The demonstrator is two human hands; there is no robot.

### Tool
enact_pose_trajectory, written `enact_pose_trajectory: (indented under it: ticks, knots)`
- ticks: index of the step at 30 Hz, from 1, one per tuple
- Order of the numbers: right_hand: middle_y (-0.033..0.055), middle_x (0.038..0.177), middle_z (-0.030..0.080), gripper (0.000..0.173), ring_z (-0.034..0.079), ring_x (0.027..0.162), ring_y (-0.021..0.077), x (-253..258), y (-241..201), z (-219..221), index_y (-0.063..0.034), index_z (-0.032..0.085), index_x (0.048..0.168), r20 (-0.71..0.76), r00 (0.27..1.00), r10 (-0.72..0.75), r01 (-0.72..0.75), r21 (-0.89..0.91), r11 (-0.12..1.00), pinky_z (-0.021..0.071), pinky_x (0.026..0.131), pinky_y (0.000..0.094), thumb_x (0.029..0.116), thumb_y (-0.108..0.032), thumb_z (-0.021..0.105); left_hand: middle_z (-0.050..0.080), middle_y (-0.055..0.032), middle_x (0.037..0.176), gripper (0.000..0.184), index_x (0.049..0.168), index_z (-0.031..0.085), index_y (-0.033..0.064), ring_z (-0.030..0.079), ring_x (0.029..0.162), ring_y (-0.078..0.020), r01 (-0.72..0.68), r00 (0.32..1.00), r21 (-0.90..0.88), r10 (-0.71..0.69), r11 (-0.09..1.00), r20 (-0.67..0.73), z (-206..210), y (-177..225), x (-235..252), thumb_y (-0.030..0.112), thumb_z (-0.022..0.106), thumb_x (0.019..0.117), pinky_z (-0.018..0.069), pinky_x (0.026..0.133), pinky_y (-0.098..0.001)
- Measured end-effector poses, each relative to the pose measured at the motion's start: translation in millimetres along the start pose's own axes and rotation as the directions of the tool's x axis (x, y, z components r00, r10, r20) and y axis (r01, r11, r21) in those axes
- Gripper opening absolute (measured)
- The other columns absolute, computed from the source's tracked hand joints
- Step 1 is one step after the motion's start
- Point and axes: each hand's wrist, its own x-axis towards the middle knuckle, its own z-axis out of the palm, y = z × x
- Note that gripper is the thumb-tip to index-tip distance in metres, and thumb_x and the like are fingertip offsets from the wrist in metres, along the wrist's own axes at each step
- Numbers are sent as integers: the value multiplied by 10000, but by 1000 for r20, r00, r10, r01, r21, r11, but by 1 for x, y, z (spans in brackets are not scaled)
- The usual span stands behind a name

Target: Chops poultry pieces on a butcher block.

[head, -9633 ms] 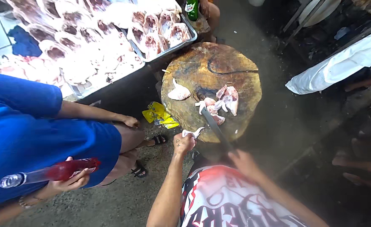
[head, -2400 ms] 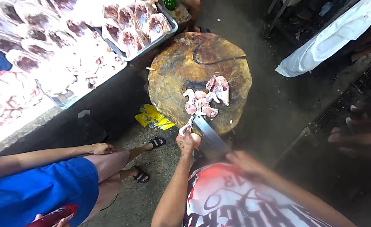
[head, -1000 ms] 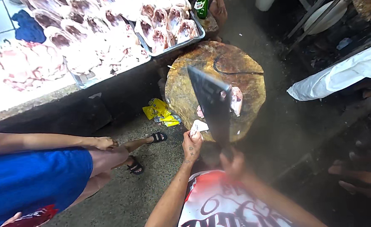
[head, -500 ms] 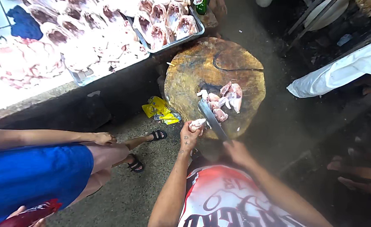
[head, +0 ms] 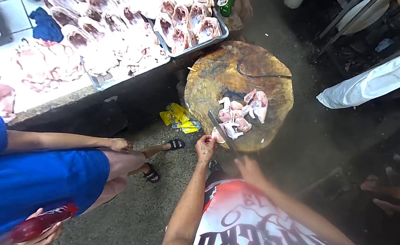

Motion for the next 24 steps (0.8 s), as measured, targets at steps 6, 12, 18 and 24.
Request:
enact_pose_trajectory:
  ticks: [6,12,18,24]
  knots:
    - [128,831,667,555,690,821,291,2,0,2,-26,619,1186,8,1000,20,-20,-53,998,561,780,496,1065,-531,424,722,-125,914,246,1129,672,29,724,730,-213,14,1000,15,-14,1000,12,-2,2,-1,222,715,982,638,730,-425]
    - [80,731,639,523,660,704,228,-11,-22,-10,-27,663,1092,-154,983,-104,110,31,993,553,698,449,1049,-514,477,736,-121,907,262,1123,686,17,734,739,-218,5,1000,25,-6,1000,13,-2,1,4,229,718,973,640,740,-439]
    - [-10,625,595,410,579,512,52,-29,-70,-34,-27,638,997,-580,610,-540,739,172,651,540,480,273,1062,-417,531,734,-111,881,245,1103,686,23,727,715,-203,19,1000,20,-19,1000,-7,0,1,3,218,730,961,637,723,-423]
    - [170,975,716,567,715,965,330,-4,-4,-6,-16,603,1269,27,999,23,-18,-194,981,565,883,530,1068,-513,418,736,-118,909,256,1112,695,25,730,762,-204,22,1000,33,-22,999,-6,0,-2,5,226,737,959,635,761,-434]
